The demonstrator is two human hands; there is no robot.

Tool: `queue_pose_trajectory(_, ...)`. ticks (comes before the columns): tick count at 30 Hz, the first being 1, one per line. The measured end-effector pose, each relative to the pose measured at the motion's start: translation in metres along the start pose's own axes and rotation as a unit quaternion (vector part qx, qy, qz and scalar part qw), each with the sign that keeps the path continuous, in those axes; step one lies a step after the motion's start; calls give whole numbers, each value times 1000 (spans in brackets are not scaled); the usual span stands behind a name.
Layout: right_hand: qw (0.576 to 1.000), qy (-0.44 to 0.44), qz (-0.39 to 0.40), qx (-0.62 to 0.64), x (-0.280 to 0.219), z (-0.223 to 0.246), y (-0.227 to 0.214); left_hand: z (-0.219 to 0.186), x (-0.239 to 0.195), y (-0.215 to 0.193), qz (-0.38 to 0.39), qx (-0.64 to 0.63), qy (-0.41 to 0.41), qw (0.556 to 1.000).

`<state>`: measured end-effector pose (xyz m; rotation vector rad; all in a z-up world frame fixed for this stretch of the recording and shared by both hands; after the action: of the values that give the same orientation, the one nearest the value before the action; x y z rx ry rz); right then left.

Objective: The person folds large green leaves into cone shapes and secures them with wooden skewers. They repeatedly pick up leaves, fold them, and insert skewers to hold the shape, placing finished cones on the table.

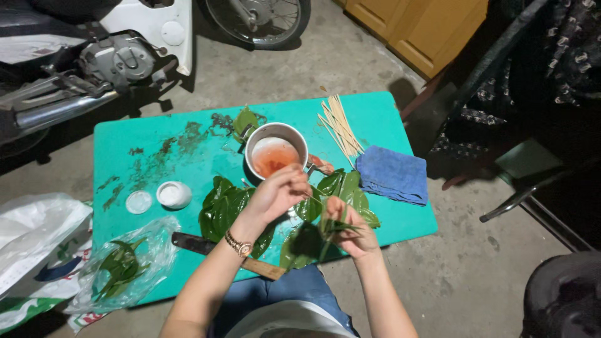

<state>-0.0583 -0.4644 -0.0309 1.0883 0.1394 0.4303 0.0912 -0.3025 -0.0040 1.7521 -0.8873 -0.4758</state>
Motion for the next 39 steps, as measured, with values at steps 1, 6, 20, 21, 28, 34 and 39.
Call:
queue_pose_trajectory(1,998,-17,-53,16,1,0,-1,-6,-7,-3,1,-55,7,998)
queue_pose_trajectory(6,988,-65,-139,13,-12,-4,11,-12,-47,-13,41,93,-25,995)
queue_pose_trajectory(20,950,-44,-268,-152,9,-11,-3,-37,-52,84,205,629,194,724)
queue_pose_trajectory(21,941,-45,-289,-170,10,-10,-3,-36,-56,94,190,648,186,714)
queue_pose_trajectory(28,932,-121,-315,-133,27,-3,-1,-28,-81,113,159,671,199,697)
queue_pose_trajectory(34,930,-121,-340,-74,36,-4,11,-17,-95,80,72,678,289,672)
queue_pose_trajectory(39,936,-111,-321,-89,40,-17,12,5,-101,62,-45,726,312,612)
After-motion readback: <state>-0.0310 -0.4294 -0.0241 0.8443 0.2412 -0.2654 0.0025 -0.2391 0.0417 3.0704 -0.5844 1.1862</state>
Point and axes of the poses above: each hand's wrist, its own x-axis towards the middle knuckle, its own y-axis out of the palm, z = x × y, the point moved 3 cm from there along x, towards the middle knuckle, and after that the axes turned 10 degrees about y, right-handed, at the moved point
